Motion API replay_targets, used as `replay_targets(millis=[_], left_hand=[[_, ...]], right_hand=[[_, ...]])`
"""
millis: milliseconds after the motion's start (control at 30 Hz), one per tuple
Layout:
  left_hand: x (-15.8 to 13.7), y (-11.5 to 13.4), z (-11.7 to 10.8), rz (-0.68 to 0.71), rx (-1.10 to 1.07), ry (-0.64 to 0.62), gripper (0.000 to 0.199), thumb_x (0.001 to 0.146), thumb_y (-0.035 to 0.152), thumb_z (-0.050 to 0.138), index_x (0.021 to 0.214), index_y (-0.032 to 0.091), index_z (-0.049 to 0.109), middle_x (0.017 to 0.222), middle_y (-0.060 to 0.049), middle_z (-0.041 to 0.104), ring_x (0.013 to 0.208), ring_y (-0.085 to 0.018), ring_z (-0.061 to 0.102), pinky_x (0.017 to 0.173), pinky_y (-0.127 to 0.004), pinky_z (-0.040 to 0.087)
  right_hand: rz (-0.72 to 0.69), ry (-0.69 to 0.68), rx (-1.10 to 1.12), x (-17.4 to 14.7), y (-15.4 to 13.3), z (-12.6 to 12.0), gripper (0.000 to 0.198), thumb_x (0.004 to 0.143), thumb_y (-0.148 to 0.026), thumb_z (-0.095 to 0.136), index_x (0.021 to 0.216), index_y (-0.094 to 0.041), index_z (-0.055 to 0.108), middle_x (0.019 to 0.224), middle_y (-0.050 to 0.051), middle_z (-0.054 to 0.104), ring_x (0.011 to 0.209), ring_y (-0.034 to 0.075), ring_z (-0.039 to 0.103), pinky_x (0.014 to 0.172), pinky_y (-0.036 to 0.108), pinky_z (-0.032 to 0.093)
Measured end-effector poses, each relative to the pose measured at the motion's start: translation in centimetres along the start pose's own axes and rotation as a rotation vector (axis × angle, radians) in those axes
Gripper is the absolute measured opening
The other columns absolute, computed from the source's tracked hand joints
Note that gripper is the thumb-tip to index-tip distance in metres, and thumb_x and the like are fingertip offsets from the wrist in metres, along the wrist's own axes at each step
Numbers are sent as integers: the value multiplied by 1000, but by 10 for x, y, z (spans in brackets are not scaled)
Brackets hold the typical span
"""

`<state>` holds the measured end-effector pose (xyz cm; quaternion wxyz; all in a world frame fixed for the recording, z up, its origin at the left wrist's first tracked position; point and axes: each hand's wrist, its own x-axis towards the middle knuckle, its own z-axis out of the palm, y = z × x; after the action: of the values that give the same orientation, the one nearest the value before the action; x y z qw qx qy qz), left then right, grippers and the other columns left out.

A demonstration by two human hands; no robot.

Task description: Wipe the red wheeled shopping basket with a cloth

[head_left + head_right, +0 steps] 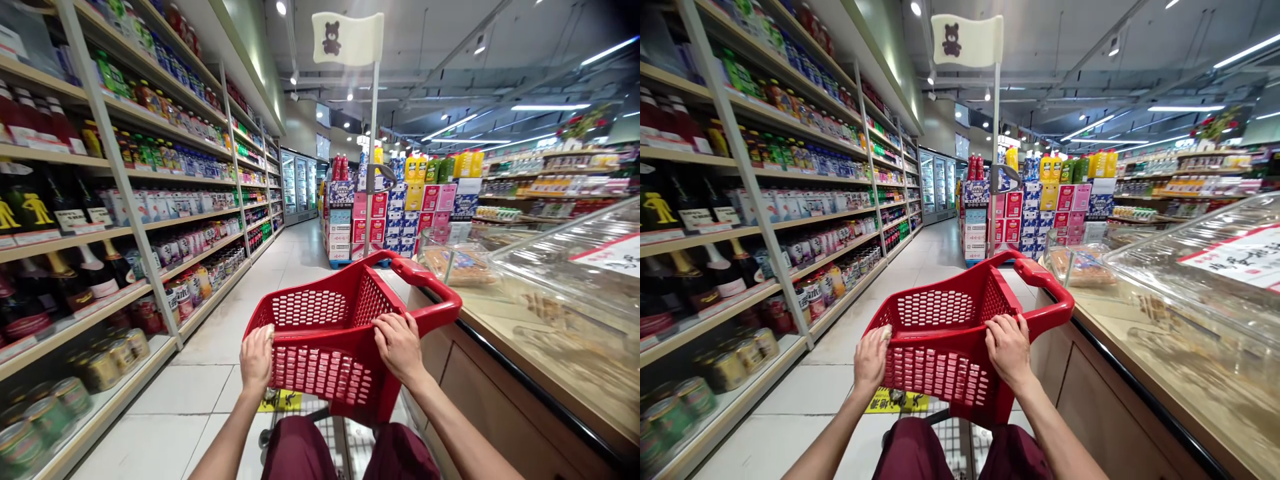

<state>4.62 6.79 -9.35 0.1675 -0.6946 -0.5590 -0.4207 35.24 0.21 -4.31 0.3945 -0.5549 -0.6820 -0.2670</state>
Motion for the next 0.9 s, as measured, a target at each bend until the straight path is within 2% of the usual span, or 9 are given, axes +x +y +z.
replay_targets(millis=[167,233,300,367,433,600,700,800,900], left_hand=[[3,70,20,209,-115,-162,33,85,32,37,114,25,52,114,-4,58,109,-19,47,92,-38,39],[3,69,21,236,-142,-156,34,86,29,35,114,24,52,113,-4,58,108,-18,48,93,-37,38],[5,50,18,200,-142,-118,34,87,27,33,113,21,54,109,-5,60,106,-18,49,95,-37,37],[7,35,16,52,-91,-6,35,87,28,31,110,19,56,106,-8,61,104,-21,50,94,-41,37],[9,45,19,21,-90,16,34,87,27,32,109,19,56,105,-8,62,104,-21,50,94,-43,37],[-1,116,34,384,-229,-90,34,86,20,35,114,26,52,118,-4,55,114,-19,43,95,-39,39],[-9,89,30,387,-223,-54,36,85,16,33,114,27,52,117,-4,55,115,-19,42,96,-40,38],[-8,48,24,191,-180,52,38,86,19,33,121,25,46,118,-6,53,115,-21,42,98,-45,36],[-3,68,32,243,-199,30,38,85,18,34,121,24,45,116,-5,55,112,-19,44,96,-42,39]], right_hand=[[-20,-79,-36,14,-1,2,27,86,-25,38,92,-22,64,86,3,66,85,18,54,96,37,22],[-22,-86,-31,15,3,2,28,87,-24,36,94,-21,63,86,2,67,86,18,54,97,37,21],[-8,-92,-5,13,6,2,29,88,-23,35,97,-21,62,87,2,67,86,18,54,97,37,20],[2,-85,29,10,7,3,30,88,-24,34,101,-21,61,89,2,67,87,18,53,97,37,20],[8,-67,53,9,6,3,31,88,-24,34,103,-21,60,89,2,67,87,17,53,97,38,19],[-6,-65,47,6,8,-1,31,88,-23,34,104,-21,60,94,1,67,91,18,52,99,38,18],[3,-62,24,5,13,-6,30,88,-22,35,103,-21,61,98,2,66,97,19,50,102,40,15],[49,-56,7,5,12,-6,29,87,-23,36,100,-22,62,96,2,65,96,19,49,102,41,14],[85,-50,-3,6,9,-3,27,87,-25,38,99,-22,62,94,2,65,96,20,49,102,43,13]])
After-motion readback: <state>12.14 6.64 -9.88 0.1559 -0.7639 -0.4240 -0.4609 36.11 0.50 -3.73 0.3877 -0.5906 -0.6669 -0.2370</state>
